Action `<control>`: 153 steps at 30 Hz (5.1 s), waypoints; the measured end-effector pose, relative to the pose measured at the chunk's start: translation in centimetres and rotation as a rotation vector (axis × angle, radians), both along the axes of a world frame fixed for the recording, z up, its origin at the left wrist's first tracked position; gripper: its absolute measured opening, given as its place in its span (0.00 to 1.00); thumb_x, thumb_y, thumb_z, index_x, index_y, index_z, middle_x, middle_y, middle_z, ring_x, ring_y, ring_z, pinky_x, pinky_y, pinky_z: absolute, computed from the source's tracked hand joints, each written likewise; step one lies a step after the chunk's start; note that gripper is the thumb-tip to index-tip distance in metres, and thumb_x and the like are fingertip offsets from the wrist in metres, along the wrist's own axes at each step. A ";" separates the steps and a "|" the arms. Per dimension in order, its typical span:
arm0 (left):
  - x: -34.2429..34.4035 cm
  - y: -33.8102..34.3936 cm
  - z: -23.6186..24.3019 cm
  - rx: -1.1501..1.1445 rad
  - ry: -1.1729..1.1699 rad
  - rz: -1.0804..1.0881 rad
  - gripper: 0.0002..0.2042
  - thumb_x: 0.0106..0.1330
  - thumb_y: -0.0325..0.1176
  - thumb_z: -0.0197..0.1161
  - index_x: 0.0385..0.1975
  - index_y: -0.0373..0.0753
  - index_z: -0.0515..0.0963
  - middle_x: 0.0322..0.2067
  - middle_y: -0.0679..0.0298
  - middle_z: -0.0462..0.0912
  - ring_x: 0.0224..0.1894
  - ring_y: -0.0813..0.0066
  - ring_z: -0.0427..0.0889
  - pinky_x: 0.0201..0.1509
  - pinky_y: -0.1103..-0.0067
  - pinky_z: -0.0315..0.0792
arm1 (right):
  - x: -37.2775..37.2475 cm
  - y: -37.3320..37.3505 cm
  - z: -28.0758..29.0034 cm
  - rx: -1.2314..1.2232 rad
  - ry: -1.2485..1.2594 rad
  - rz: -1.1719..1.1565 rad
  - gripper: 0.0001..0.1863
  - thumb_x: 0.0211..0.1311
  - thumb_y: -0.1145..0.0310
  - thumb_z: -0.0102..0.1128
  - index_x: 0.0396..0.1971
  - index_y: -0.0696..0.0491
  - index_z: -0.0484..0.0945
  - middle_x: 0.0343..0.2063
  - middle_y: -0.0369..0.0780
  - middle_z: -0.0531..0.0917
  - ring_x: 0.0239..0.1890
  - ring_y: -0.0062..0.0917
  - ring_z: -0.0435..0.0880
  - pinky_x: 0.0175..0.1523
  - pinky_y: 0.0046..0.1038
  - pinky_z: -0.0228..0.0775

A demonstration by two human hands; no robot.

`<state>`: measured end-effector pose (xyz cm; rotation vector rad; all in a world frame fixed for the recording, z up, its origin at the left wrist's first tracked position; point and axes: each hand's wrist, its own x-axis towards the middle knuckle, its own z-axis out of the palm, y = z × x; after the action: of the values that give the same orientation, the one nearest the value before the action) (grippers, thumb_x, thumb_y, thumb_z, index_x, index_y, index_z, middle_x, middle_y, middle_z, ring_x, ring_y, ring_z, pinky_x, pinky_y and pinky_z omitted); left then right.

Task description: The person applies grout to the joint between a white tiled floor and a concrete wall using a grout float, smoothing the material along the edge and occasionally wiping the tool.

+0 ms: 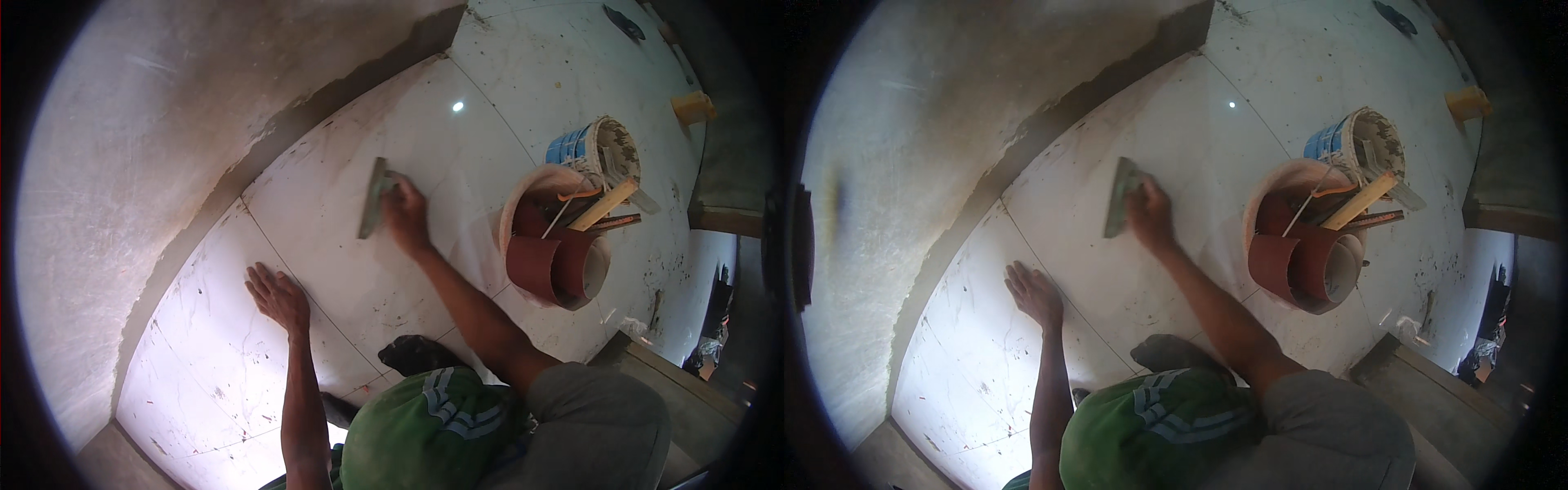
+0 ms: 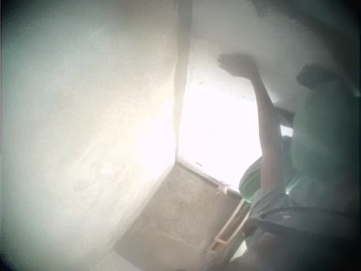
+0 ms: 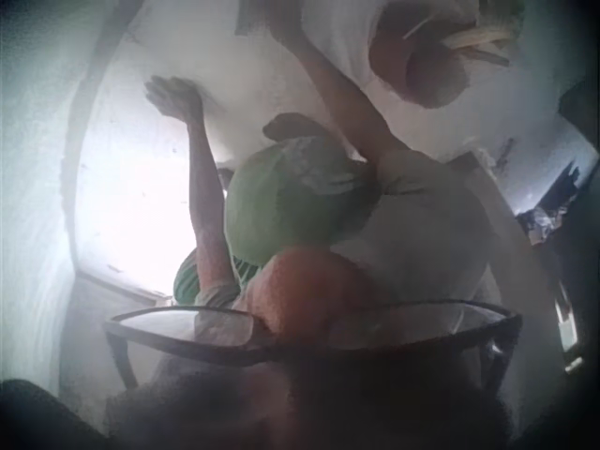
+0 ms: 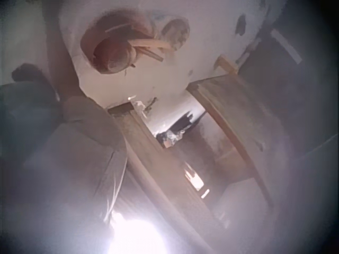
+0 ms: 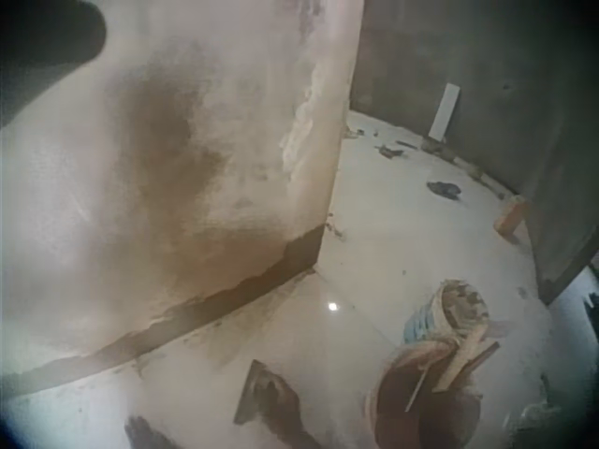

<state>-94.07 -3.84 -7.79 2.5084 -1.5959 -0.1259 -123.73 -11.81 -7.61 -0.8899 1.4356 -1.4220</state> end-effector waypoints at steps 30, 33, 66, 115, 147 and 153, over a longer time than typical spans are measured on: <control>-17.8 -11.8 2.2 -0.020 0.124 -0.094 0.31 0.78 0.51 0.52 0.79 0.48 0.65 0.81 0.60 0.58 0.83 0.46 0.51 0.81 0.48 0.49 | -12.9 -26.1 -7.8 -0.077 0.591 -0.568 0.21 0.68 0.70 0.53 0.56 0.62 0.83 0.34 0.43 0.86 0.38 0.29 0.85 0.49 0.37 0.77; -15.3 -12.0 1.7 0.003 0.055 -0.060 0.32 0.78 0.51 0.52 0.80 0.49 0.65 0.82 0.60 0.57 0.84 0.46 0.48 0.81 0.48 0.48 | -4.3 -23.2 -3.7 -0.015 0.033 -0.487 0.21 0.68 0.71 0.51 0.56 0.62 0.83 0.32 0.41 0.85 0.36 0.24 0.82 0.45 0.32 0.75; -18.1 -11.5 2.0 0.012 0.074 -0.081 0.32 0.79 0.53 0.48 0.80 0.49 0.64 0.81 0.58 0.57 0.83 0.46 0.50 0.81 0.48 0.49 | -6.7 -26.2 2.6 -0.207 0.475 -0.736 0.22 0.75 0.69 0.46 0.63 0.63 0.77 0.44 0.51 0.88 0.46 0.40 0.86 0.60 0.38 0.78; -15.0 -14.0 2.1 -0.016 0.011 -0.024 0.31 0.79 0.53 0.47 0.78 0.48 0.67 0.82 0.60 0.56 0.83 0.48 0.49 0.80 0.51 0.50 | -6.9 -29.3 11.0 -0.055 0.478 -0.711 0.16 0.65 0.70 0.54 0.38 0.70 0.84 0.33 0.60 0.87 0.39 0.49 0.88 0.46 0.48 0.75; -15.7 -13.1 1.9 0.029 0.048 -0.021 0.31 0.79 0.54 0.47 0.79 0.49 0.65 0.82 0.60 0.57 0.83 0.49 0.50 0.80 0.52 0.50 | -4.9 -26.9 4.1 0.033 0.298 -0.721 0.13 0.65 0.73 0.56 0.39 0.66 0.85 0.31 0.52 0.89 0.34 0.36 0.86 0.42 0.40 0.78; -20.1 -11.2 2.5 0.070 0.135 -0.068 0.31 0.79 0.55 0.46 0.78 0.49 0.66 0.81 0.60 0.58 0.83 0.48 0.51 0.80 0.52 0.50 | -20.0 -28.2 1.6 0.139 0.404 -0.747 0.14 0.67 0.70 0.52 0.36 0.67 0.81 0.29 0.49 0.87 0.31 0.36 0.84 0.40 0.40 0.76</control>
<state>-114.20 -15.00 -5.33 2.4389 -1.6490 -0.3585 -143.74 -40.02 -6.01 -0.5851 2.3046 -1.6919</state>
